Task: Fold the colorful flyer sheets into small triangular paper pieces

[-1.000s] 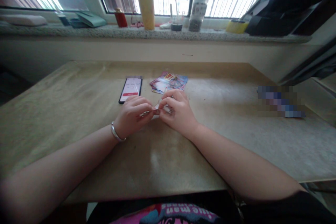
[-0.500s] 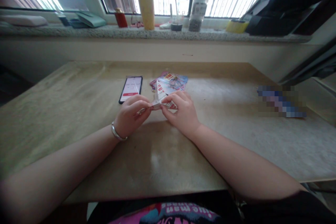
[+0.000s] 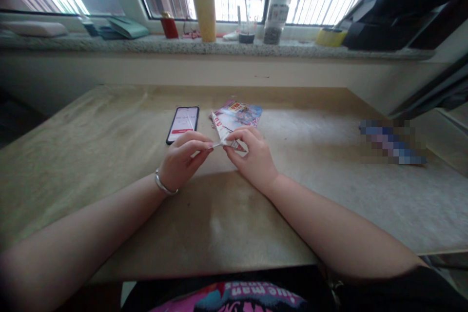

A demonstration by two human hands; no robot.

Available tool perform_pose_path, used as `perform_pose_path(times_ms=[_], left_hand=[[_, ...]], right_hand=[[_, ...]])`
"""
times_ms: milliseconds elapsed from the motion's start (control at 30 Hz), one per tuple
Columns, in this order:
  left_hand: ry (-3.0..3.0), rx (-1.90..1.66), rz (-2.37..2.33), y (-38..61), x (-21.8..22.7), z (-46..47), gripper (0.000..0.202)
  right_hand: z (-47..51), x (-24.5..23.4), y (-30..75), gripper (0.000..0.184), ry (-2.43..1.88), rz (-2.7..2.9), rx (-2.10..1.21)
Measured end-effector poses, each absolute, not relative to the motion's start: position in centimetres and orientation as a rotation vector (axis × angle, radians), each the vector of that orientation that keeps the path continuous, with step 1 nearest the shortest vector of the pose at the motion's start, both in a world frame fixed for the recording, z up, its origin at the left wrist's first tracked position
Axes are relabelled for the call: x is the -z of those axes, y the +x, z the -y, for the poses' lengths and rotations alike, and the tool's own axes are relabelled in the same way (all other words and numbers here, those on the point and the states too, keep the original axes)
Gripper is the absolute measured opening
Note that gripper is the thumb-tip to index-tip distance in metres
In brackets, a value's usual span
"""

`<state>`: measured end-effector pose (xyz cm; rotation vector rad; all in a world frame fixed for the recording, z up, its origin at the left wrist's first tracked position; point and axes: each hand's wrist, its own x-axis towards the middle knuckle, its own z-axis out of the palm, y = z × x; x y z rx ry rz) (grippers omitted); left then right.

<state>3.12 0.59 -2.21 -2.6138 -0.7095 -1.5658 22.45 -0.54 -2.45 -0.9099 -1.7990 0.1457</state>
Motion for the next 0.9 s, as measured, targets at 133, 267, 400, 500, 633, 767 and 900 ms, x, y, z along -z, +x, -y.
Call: perform_pose_path(times_ms=[133,267,400,500,633,767,900], left_hand=[[-2.603,1.583,0.744,3.09,2.33,-0.84,0.004],[-2.618,1.594,0.763,3.17,2.5,-1.0,0.007],[-2.612,1.588,0.782,3.15,2.46,-0.98,0.006],[-2.619,1.587,0.786,3.15,2.37,-0.87,0.005],[-2.679,1.607,0.797,3.38,2.35,-0.68,0.006],[-2.709,1.615,0.807,3.7,2.44,-0.51,0.01],[-2.701,1.621,0.839,3.85,2.36,-0.37,0.008]], right_hand=[[0.4,2.59,22.49,0.014,-0.909,1.792,-0.181],[0.2,2.84,22.59,0.017,-0.924,1.786,-0.187],[0.22,2.91,22.64,0.019,-0.932,1.819,-0.161],[0.42,2.74,22.62,0.015,-0.927,1.882,-0.14],[0.67,2.47,22.61,0.011,-0.911,1.917,-0.09],[0.8,2.41,22.52,0.009,-0.85,1.91,-0.108],[0.93,2.47,22.16,0.011,-0.822,1.886,-0.149]])
